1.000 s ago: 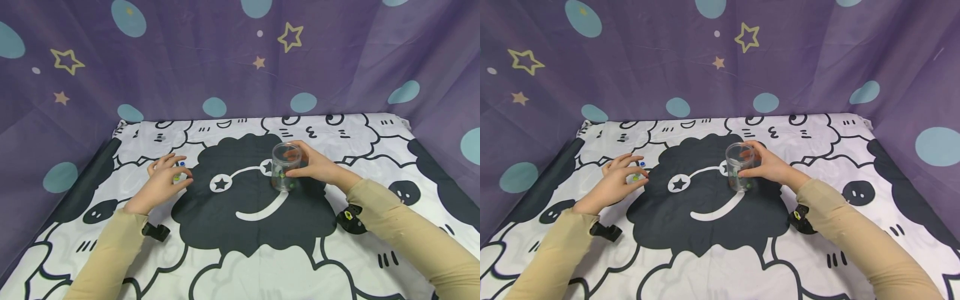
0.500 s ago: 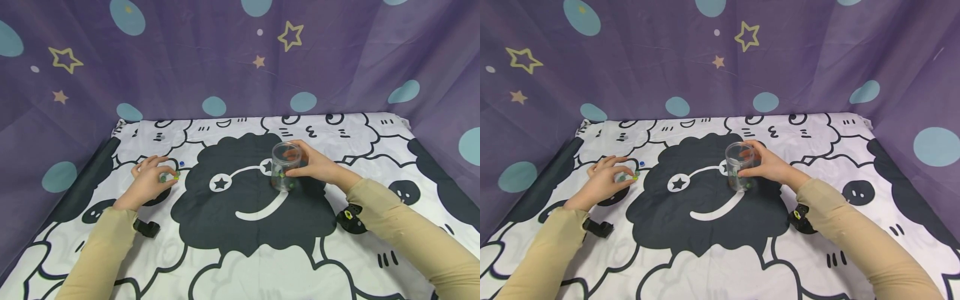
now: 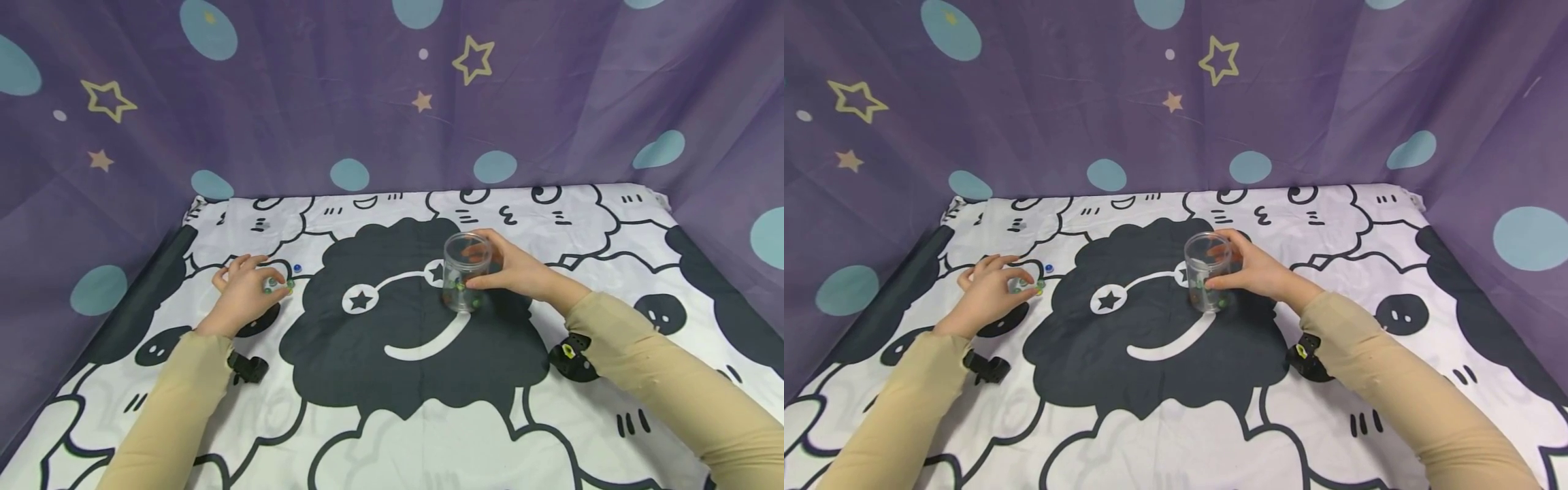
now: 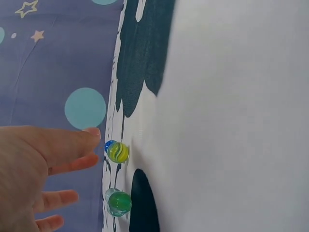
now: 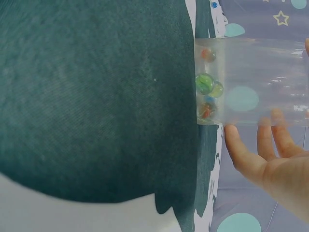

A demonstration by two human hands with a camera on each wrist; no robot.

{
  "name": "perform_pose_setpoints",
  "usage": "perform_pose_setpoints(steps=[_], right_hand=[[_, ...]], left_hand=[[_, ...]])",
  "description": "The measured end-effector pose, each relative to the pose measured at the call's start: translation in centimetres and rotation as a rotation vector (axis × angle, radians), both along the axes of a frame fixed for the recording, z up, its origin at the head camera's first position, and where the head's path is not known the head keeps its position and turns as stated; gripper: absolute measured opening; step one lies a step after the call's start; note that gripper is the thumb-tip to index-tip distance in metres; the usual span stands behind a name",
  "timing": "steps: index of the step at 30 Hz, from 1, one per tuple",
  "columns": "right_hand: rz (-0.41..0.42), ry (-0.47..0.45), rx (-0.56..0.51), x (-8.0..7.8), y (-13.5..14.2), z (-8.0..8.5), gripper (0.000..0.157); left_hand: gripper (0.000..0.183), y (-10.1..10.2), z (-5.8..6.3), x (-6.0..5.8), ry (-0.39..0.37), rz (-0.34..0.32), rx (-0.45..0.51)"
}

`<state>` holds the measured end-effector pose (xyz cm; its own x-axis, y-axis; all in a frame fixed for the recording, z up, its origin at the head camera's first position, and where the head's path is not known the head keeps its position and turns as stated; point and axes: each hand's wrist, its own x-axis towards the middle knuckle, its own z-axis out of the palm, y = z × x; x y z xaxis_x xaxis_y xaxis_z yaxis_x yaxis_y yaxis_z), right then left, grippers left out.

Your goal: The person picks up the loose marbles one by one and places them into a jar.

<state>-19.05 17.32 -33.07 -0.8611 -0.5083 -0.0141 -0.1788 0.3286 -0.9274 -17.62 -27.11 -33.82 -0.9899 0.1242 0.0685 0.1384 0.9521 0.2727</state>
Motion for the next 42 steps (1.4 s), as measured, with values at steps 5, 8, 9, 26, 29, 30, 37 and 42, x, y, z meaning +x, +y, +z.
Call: perform_pose_setpoints(steps=[5, 8, 9, 26, 29, 30, 37, 42], right_hand=[[-0.001, 0.005, 0.001, -0.02, 0.04, 0.01, 0.075], [-0.001, 0.004, 0.000, -0.03, 0.06, -0.03, 0.076], [0.000, 0.004, 0.000, -0.03, 0.06, -0.05, 0.076], [0.002, 0.013, -0.008, -0.06, 0.08, -0.24, 0.076], [0.002, 0.011, -0.016, -0.08, 0.08, -0.30, 0.077], [0.002, 0.011, -0.017, -0.08, 0.09, -0.31, 0.077], [0.000, 0.004, -0.013, -0.07, 0.09, -0.30, 0.076], [0.002, 0.007, -0.009, -0.09, 0.13, -0.25, 0.076]], left_hand=[[0.019, -0.04, -0.24, -0.30, -0.049, 0.016, -0.001], [0.018, -0.03, -0.44, -0.46, -0.059, 0.020, -0.008], [0.018, -0.01, -0.47, -0.48, -0.060, 0.023, -0.011], [0.017, 0.24, -0.70, -0.71, -0.112, 0.050, -0.053], [0.017, 0.26, -0.70, -0.73, -0.119, 0.056, -0.060], [0.017, 0.27, -0.71, -0.74, -0.121, 0.056, -0.063], [0.017, 0.28, -0.70, -0.80, -0.131, 0.054, -0.069], [0.016, 0.09, -0.60, -0.90, -0.132, 0.038, -0.056]])
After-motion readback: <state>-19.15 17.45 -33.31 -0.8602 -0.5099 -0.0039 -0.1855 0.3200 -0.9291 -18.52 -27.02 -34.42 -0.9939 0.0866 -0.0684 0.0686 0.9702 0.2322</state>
